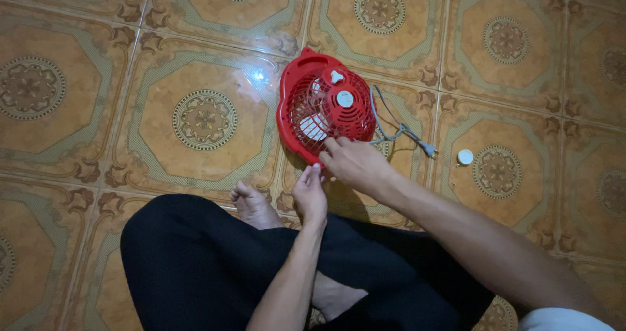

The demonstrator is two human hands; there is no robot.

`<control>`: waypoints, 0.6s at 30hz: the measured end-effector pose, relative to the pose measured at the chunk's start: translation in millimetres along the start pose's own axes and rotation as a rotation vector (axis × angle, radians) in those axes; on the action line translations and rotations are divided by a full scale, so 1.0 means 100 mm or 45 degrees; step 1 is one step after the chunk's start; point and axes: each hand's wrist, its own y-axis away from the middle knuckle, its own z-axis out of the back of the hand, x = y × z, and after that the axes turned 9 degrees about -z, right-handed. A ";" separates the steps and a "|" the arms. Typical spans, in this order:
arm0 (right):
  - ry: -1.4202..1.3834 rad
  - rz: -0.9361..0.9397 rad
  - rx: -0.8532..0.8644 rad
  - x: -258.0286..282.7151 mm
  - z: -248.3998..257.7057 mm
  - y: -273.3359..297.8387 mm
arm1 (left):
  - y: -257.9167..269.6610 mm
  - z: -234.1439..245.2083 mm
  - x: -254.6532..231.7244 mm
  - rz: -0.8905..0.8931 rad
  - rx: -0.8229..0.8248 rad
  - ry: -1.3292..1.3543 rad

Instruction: The person disassembles a red bird-shaped electric fan by removing the front grille and separating the housing to access the blades. They then reassemble the fan by aligning the parts and snapping the housing back together.

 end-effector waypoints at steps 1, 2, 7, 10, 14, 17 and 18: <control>0.063 0.031 0.007 0.00 0.00 0.01 | 0.01 0.00 -0.01 0.027 -0.005 0.000; 0.127 0.062 0.013 0.00 0.00 0.01 | 0.01 0.00 -0.01 0.053 -0.010 -0.001; 0.251 -0.092 0.211 0.01 -0.10 -0.04 | 0.00 0.00 0.04 0.010 -0.011 0.076; 0.180 -0.211 0.260 0.03 -0.14 -0.05 | -0.02 0.00 0.08 -0.019 -0.005 0.093; 0.082 -0.116 0.018 0.02 -0.10 0.01 | -0.02 0.03 0.10 -0.012 -0.014 0.052; 0.107 0.007 -0.065 -0.01 -0.08 0.01 | -0.01 0.04 0.13 -0.098 0.053 0.018; 0.137 0.044 -0.078 -0.02 -0.09 0.01 | -0.02 0.02 0.15 -0.082 0.045 0.062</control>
